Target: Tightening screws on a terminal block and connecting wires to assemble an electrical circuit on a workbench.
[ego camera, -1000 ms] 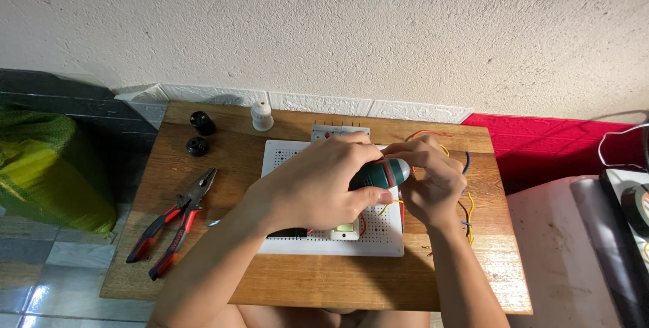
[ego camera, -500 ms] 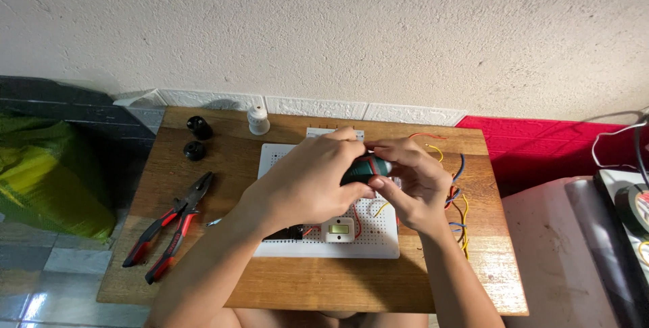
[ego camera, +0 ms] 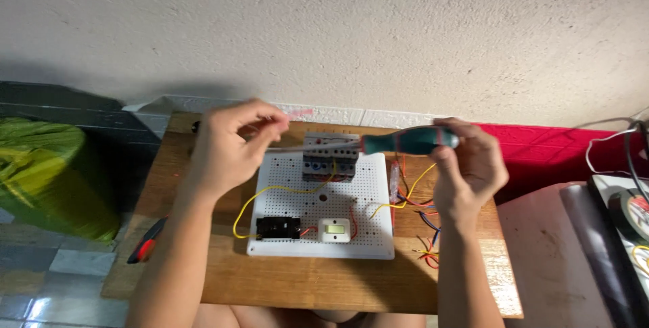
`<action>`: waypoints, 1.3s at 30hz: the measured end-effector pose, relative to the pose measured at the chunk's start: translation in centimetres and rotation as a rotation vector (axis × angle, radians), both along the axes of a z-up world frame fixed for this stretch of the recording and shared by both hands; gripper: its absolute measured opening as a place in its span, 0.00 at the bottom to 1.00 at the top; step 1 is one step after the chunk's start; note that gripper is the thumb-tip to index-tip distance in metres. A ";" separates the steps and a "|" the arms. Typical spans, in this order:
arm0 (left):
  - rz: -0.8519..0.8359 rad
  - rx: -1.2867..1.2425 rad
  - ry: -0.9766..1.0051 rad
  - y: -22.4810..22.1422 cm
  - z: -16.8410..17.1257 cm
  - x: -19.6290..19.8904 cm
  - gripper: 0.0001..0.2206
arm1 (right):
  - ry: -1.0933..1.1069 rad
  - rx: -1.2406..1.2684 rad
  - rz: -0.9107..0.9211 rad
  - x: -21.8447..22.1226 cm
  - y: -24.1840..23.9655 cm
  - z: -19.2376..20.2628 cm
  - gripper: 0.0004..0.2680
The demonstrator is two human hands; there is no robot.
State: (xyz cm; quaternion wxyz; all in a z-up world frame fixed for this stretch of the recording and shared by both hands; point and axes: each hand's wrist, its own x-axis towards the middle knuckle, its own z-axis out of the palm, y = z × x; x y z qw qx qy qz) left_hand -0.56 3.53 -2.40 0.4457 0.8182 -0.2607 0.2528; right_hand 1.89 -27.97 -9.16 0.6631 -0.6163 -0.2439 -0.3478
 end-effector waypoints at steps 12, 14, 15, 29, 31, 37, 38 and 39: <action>-0.261 -0.169 -0.107 -0.5 -10.2 0.8 0.04 | -0.028 -0.346 -0.041 -3.2 0.8 9.0 0.11; -0.270 -0.137 -0.083 -0.6 -10.4 0.3 0.05 | -0.006 -0.393 -0.048 -3.9 2.3 10.7 0.10; -0.241 -0.110 -0.101 -0.7 -10.1 0.1 0.03 | 0.037 -0.446 -0.073 -4.1 2.9 11.4 0.10; -0.151 0.141 -0.122 -3.1 -10.1 -1.4 0.10 | 0.069 -0.559 -0.269 -4.9 3.5 12.5 0.12; -0.150 0.134 -0.147 -3.4 -10.1 -1.4 0.14 | 0.035 -0.570 -0.281 -4.4 3.6 12.3 0.11; -0.148 0.120 -0.166 -3.9 -9.7 -1.7 0.20 | 0.188 -0.659 -0.269 -4.3 1.4 12.0 0.12; -0.148 0.123 -0.162 -3.9 -9.8 -1.8 0.20 | 0.192 -0.656 -0.267 -4.3 1.1 11.8 0.12; -0.139 0.124 -0.153 -4.0 -9.8 -1.8 0.13 | 0.189 -0.694 -0.301 -4.4 0.6 11.7 0.13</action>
